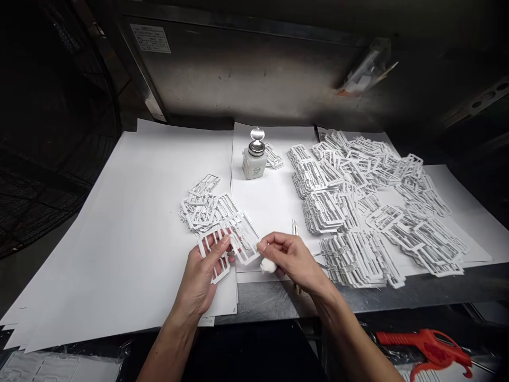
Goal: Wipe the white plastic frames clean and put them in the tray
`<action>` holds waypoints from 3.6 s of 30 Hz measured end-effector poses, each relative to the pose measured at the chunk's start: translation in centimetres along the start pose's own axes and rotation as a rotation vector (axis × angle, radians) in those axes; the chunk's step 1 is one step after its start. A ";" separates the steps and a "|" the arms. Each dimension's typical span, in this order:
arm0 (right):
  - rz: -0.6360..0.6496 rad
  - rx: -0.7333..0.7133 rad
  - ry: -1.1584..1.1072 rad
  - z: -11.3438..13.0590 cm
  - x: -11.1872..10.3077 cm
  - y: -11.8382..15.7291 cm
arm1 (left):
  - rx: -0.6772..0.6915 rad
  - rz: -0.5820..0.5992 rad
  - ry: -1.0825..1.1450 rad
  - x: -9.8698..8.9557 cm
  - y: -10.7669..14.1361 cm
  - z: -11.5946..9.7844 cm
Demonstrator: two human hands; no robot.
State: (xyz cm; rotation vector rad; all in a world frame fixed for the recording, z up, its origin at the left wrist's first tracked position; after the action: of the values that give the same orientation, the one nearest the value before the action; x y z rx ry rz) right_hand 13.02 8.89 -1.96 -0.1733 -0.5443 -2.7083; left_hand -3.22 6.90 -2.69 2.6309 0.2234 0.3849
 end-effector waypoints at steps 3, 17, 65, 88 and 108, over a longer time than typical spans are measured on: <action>0.040 0.062 -0.082 -1.2 0.3 1.0 | 0.004 0.021 0.001 0.0 0.6 0.0; -0.237 -0.218 -0.010 1.4 -0.6 1.5 | 0.007 0.047 -0.123 0.4 1.8 1.5; -0.112 -0.348 0.624 2.7 1.4 3.5 | 0.038 -0.162 -0.061 0.4 2.2 1.2; -0.153 -0.344 0.718 1.5 2.1 4.6 | 0.006 -0.044 -0.046 1.3 1.8 1.5; -0.305 -0.593 0.494 1.1 1.8 5.4 | 0.191 -0.227 -0.212 0.8 2.2 0.6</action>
State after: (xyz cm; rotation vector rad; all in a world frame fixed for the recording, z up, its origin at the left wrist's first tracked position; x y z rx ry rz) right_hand 13.48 4.09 1.32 0.4541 0.4116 -2.9660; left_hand -2.05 4.90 -1.95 2.7666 0.5035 0.0073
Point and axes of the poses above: each hand's wrist, its own y-axis away from the middle knuckle, its own x-axis out of the palm, z = x × y, the point moved 5 cm from there along -y, towards the middle knuckle, and after that the axes turned 8 degrees about -y, right-handed, at the moved point
